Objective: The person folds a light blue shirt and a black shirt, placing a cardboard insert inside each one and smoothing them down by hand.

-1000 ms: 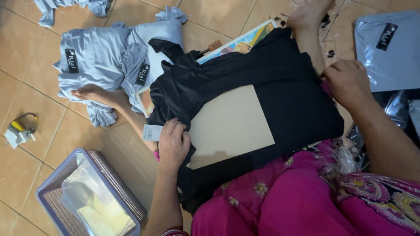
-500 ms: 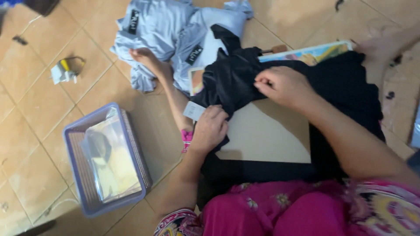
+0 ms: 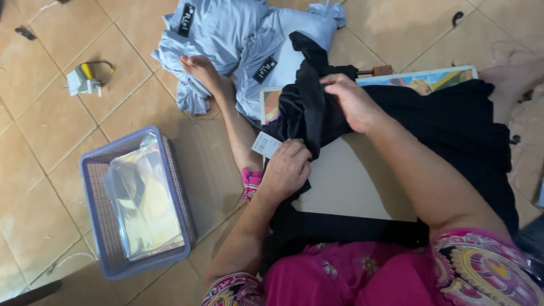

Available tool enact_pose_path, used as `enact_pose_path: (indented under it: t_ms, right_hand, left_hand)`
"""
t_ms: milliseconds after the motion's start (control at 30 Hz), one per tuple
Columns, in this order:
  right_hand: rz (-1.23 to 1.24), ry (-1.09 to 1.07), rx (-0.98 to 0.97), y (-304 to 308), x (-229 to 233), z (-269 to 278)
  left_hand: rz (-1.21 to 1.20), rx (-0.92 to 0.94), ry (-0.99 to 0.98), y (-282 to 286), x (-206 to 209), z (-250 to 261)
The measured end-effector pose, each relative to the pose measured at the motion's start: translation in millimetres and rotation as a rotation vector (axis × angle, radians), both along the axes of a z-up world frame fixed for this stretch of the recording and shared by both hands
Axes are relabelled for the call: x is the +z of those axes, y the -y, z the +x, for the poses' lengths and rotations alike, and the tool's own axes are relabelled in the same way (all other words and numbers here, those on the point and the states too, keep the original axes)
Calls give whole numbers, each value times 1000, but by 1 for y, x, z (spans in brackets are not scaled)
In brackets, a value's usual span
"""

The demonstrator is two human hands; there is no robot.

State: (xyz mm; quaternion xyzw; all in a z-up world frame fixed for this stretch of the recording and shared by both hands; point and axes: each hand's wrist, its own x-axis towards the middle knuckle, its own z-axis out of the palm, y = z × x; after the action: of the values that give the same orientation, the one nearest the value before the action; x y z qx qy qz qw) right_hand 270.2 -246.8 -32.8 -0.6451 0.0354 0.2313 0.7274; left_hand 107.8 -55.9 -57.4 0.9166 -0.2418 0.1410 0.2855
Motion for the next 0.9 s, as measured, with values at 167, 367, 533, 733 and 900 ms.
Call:
enact_pose_path:
  t_ms: [167,367,533,733,900]
  right_hand:
    - [59,265,75,-20,87,-42]
    - [640,224,-250,63,84,-15]
    - [456,328,-452,182,139,-80]
    - [-55,599,-590,305,88,-164]
    - [-476,179,-767,329,55,-198]
  left_hand:
    - [-4,3,-7,-2,8,0]
    - [-23,-72,-95,1,58,-2]
    - [-104,-115,-123,-2,49,1]
    - [-123,-107,-189,-4,55,2]
    - [-92,-109,-233,-2,69,7]
